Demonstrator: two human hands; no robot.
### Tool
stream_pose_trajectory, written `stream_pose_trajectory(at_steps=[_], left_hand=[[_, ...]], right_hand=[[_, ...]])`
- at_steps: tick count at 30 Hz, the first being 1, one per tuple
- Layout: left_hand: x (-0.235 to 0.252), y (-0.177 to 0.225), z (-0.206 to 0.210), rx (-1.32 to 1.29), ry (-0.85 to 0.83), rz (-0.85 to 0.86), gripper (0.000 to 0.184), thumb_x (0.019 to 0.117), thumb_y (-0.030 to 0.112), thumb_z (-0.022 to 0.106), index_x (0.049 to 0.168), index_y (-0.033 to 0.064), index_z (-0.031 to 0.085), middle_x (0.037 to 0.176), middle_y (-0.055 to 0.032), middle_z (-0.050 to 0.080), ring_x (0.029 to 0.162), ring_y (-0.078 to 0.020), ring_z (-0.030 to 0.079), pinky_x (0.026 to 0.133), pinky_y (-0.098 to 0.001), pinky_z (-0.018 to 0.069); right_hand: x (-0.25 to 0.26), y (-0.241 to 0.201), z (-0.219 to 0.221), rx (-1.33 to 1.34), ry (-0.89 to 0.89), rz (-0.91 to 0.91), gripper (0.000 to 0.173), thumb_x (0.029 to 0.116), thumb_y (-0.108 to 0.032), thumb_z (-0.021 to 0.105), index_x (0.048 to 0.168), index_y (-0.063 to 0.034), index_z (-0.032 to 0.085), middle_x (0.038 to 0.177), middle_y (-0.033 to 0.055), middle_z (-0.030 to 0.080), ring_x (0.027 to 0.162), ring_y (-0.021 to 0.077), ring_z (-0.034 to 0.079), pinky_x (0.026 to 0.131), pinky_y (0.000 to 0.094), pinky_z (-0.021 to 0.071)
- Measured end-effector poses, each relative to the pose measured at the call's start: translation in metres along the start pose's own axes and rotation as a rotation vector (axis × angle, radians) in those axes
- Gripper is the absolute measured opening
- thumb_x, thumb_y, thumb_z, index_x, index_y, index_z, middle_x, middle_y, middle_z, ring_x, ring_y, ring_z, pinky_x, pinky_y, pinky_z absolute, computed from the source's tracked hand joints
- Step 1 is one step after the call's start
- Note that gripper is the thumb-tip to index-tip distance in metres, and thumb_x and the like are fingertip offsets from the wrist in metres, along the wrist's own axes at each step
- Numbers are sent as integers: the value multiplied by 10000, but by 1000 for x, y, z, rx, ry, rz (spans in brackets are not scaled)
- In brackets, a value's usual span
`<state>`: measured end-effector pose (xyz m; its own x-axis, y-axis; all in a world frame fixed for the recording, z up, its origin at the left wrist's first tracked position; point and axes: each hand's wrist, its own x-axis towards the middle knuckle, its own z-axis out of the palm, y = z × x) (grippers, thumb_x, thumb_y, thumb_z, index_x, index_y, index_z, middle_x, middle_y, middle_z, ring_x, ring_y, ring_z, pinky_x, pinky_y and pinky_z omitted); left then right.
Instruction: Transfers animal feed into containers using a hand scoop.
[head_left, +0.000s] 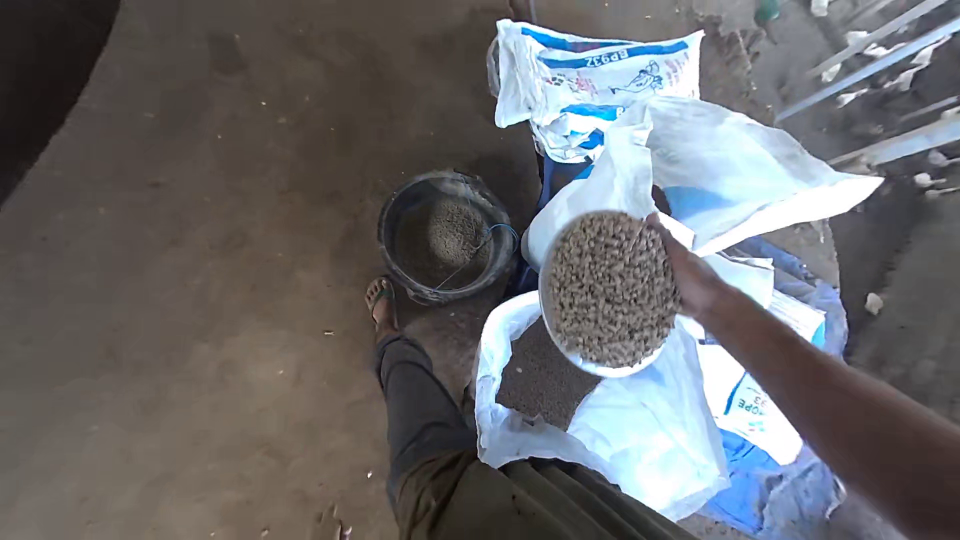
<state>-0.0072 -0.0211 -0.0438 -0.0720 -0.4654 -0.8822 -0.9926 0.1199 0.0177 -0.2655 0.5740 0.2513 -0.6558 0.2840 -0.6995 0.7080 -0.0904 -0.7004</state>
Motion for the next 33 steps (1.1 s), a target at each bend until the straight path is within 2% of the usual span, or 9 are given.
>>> stream_pose_trajectory(at_steps=[5,9,11,16,19,23,25,30,33], left_hand=[[-18,64,6,-136,-22,205,430,1124,327,392,1418,16,417,830,-82,511,633,-139,539,621,-319,512],[-42,97,-16,-191,48,330,372,1116,277,421,1351,-11,443,789,-56,495,601,-109,545,608,-288,528],[-54,108,-24,-231,61,415,342,1107,252,441,1314,-20,461,774,-38,507,598,-88,553,606,-270,528],[-103,149,-19,-236,-93,683,324,1084,250,427,1267,-14,470,776,38,531,647,-20,580,668,-214,542],[-136,178,2,-154,-271,894,378,1028,278,428,1251,-15,515,838,79,577,753,13,604,761,-198,540],[-178,215,37,118,-455,1067,772,942,627,481,1361,-20,526,1139,-66,640,981,-97,633,858,-326,546],[-198,229,56,266,-548,1093,885,905,730,474,1394,-6,511,1185,-101,628,1021,-132,620,887,-358,535],[-243,246,104,526,-693,1009,682,943,498,598,1407,11,487,1169,-134,644,1042,-194,639,923,-423,537],[-253,242,121,545,-708,988,600,985,433,617,1408,20,514,1169,-110,696,1048,-138,687,959,-388,565]], right_hand=[[60,-64,19,-264,102,-111,719,1002,-740,299,1290,-170,630,1093,49,721,976,179,712,837,457,607],[111,-88,51,-790,181,-336,712,1040,-647,395,1115,-3,690,1046,215,690,997,338,683,891,608,522],[128,-88,71,-1016,183,-395,635,1060,-554,454,1221,33,638,1122,299,656,1082,462,637,934,683,463],[165,-45,103,-1256,247,-586,486,955,17,589,1405,100,426,1384,335,502,1305,497,520,1053,576,483],[171,-14,87,-1274,295,-1007,393,939,74,552,1328,110,507,1324,327,558,1277,513,527,1069,584,455],[126,-11,49,-1133,345,-1383,416,835,157,588,1245,98,544,1313,311,596,1309,503,530,1167,605,360],[63,-22,34,-1044,360,-1386,474,795,195,582,1262,123,538,1342,309,602,1334,480,532,1202,611,314],[-144,-6,9,-1252,250,-1040,497,872,13,552,1368,57,543,1293,247,639,1200,393,636,1068,534,495],[-125,76,18,-1120,73,-655,419,872,73,589,1289,39,612,1239,238,658,1185,405,629,1026,567,497]])
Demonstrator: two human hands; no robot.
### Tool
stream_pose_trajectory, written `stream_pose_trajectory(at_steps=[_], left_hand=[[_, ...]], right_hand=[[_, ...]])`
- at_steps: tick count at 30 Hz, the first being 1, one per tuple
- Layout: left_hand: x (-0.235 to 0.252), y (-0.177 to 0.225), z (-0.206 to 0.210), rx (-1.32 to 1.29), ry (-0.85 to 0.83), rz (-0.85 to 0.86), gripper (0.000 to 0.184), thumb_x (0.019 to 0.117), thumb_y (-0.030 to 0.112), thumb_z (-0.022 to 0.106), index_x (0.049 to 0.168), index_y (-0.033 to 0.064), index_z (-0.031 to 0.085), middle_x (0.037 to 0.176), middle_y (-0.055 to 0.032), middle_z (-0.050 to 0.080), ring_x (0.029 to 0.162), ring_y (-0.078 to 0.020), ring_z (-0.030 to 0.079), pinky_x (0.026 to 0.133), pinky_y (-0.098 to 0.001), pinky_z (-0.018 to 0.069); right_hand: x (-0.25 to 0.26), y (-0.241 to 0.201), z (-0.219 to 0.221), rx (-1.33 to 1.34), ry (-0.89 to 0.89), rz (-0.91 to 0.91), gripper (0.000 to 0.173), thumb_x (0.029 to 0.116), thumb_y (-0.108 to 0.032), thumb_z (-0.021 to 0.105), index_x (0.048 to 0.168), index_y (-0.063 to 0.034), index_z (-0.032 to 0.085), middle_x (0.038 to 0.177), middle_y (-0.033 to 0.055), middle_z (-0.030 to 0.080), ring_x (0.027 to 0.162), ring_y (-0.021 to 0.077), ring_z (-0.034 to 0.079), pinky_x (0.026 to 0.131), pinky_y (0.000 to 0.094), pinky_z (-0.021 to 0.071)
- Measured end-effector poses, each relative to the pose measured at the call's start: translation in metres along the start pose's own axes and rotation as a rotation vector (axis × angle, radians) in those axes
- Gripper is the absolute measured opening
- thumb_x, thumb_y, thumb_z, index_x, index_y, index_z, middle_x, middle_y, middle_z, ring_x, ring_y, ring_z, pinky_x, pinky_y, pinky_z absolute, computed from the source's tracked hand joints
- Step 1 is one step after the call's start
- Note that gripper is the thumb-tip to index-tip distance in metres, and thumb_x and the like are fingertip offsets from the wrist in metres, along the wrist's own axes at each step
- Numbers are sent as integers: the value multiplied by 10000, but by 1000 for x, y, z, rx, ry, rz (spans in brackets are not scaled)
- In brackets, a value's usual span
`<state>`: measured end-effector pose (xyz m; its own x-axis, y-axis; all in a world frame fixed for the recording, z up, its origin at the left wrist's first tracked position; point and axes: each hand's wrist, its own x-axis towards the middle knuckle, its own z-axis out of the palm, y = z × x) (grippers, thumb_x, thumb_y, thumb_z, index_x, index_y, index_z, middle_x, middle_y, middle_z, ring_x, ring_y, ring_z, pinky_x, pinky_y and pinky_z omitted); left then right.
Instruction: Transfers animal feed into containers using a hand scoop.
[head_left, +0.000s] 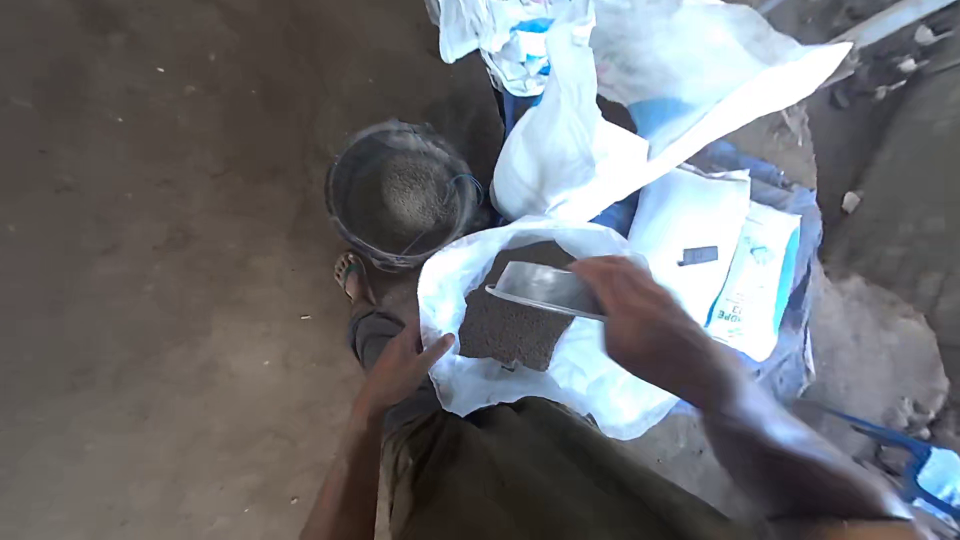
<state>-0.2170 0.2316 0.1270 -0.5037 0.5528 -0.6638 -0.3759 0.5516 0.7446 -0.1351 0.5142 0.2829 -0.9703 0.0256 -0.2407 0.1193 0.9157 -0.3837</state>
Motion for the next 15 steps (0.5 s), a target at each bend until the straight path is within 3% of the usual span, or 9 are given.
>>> stream_pose_trajectory(at_steps=[1,3,6,8,10,13,15], left_hand=[[0,1,4,12,17,18,525,1018,415,573,1353,12,562,1099,-90,709,989,-115,692,923,-371,574],[-1,2,12,41,65,74,384,1087,346,448,1107,23,656,851,-1,675,772,-40,658,754,-288,575],[-5,0,22,89,96,174,390,1096,294,380,913,66,637,697,98,586,637,54,583,630,-177,523],[-7,-4,26,104,117,247,389,1091,280,378,877,71,625,679,110,574,624,73,575,613,-153,514],[-4,-11,27,71,157,324,381,1087,291,373,833,117,598,646,144,560,585,90,561,568,-134,505],[-5,-22,30,-36,177,386,364,1107,331,370,848,198,588,653,188,584,576,87,574,547,-134,518],[-1,-22,31,-69,172,413,364,1110,360,375,869,212,604,688,186,617,618,75,609,584,-143,545]], right_hand=[[9,22,42,56,-96,125,409,904,56,608,1312,32,606,1246,253,648,1198,425,616,1030,587,485],[33,79,130,90,-172,348,440,947,-46,674,1370,27,575,1297,295,616,1240,484,574,1047,645,449],[49,156,231,55,-18,505,482,958,-46,629,1431,-5,544,1357,324,571,1292,541,510,1042,732,382],[59,180,266,68,-46,586,547,953,-127,671,1477,-71,526,1390,290,574,1318,504,517,1065,695,402],[71,185,283,106,-167,632,543,965,-218,688,1478,-119,538,1355,271,610,1263,492,572,993,678,471],[78,195,306,245,-328,685,434,1032,-391,592,1413,-185,613,1275,214,680,1201,443,630,990,667,486],[78,203,322,410,-360,696,437,1033,-446,584,1351,-158,665,1270,206,682,1206,417,630,1016,655,480]])
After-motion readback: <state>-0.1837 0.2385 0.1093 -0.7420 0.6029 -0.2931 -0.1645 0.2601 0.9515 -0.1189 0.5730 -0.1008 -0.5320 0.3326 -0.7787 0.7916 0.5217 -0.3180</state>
